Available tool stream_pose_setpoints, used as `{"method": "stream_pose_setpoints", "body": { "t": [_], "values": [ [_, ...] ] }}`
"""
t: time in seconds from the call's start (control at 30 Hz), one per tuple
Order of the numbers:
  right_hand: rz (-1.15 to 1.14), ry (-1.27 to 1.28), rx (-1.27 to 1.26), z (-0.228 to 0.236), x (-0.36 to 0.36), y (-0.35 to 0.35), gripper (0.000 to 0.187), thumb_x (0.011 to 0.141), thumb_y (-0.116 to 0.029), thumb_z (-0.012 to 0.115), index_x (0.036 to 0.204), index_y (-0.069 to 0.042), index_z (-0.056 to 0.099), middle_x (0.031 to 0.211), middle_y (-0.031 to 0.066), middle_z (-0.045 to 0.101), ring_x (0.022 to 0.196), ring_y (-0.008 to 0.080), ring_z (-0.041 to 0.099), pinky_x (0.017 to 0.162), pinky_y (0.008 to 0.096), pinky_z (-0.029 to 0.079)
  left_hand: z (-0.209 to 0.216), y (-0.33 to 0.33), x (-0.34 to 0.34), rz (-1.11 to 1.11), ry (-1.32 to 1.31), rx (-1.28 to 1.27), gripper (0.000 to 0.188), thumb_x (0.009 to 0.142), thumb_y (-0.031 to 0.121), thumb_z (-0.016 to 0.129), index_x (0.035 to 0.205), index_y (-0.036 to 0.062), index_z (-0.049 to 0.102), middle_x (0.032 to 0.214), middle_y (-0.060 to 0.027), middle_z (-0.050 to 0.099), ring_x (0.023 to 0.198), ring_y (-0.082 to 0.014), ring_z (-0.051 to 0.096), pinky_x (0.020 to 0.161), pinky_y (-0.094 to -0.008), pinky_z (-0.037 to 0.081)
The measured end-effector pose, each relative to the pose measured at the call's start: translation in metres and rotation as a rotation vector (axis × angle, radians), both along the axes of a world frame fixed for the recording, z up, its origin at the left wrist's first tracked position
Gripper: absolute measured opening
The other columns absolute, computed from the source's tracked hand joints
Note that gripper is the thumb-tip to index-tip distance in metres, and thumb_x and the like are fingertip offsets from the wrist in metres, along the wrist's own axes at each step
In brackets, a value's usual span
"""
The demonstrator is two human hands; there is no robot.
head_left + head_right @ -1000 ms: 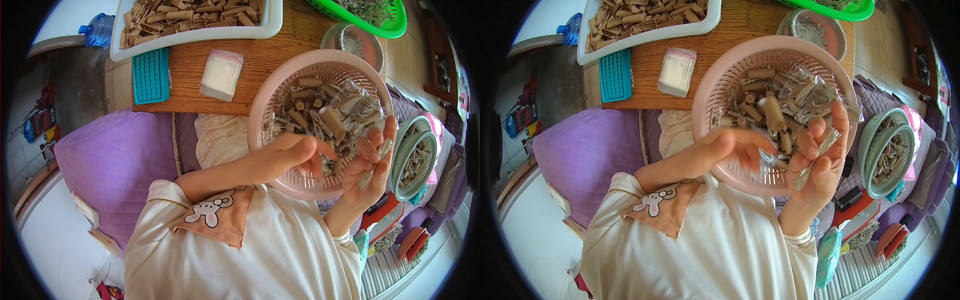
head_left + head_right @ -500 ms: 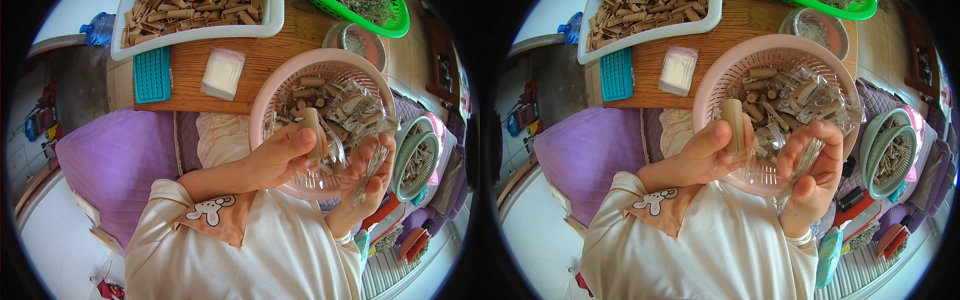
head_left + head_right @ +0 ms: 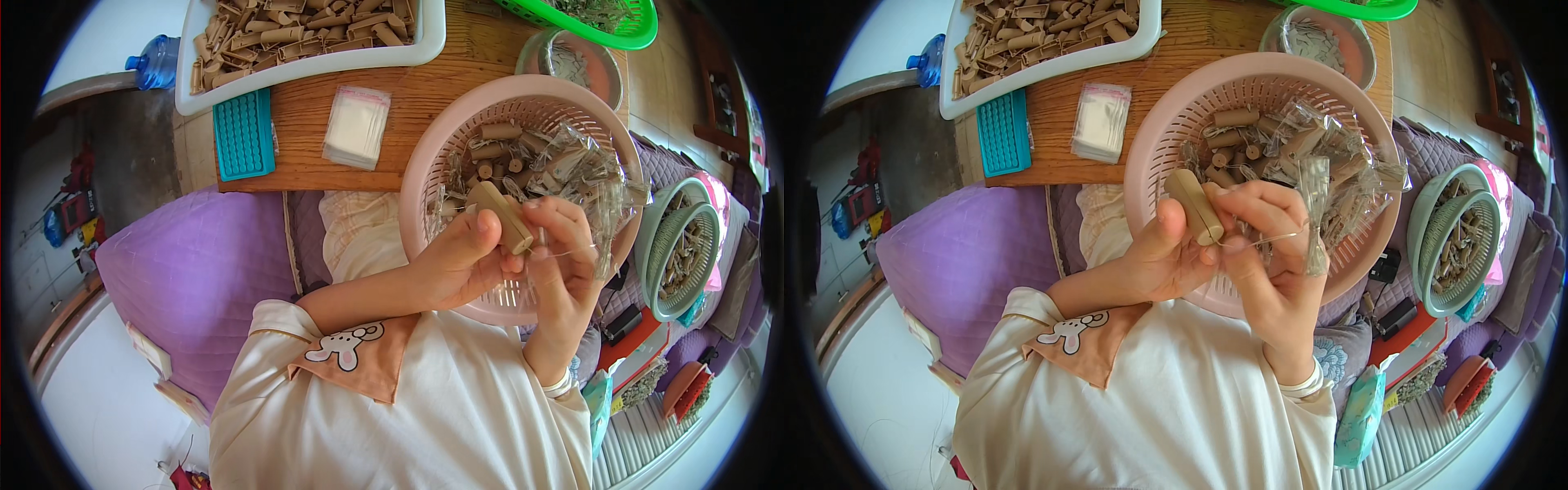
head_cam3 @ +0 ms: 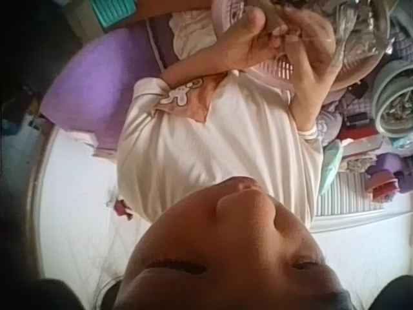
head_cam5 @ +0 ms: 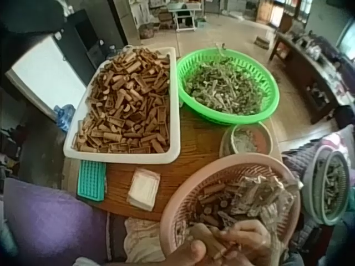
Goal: The person packages small cylindrical items by hand, transferring them from a basket into small plastic zip-lock bags.
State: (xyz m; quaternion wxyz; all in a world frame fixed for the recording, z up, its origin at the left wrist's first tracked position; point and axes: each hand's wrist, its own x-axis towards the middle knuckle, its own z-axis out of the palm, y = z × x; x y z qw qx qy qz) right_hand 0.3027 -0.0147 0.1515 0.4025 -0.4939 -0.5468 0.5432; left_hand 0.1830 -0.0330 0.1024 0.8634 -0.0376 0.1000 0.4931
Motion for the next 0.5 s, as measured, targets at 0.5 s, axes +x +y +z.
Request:
{"method": "stream_pose_setpoints", "body": {
  "t": [0.5],
  "values": [
    [0.022,0.010,0.401,-0.027,0.001,0.005,0.040,0.087,-0.032,0.048,0.098,0.006,0.051,0.092,0.0155,0.059,0.080,0.0260,0.058,0.069,0.0312,0.049,-0.006,-0.009,0.005,0.096,0.135,-0.014,0.041,0.085,0.043,0.050,0.101,0.0053,0.048,0.093,-0.0007,0.052,0.079,-0.0069,0.049,0.070,-0.0215,0.043]
  ]
}}
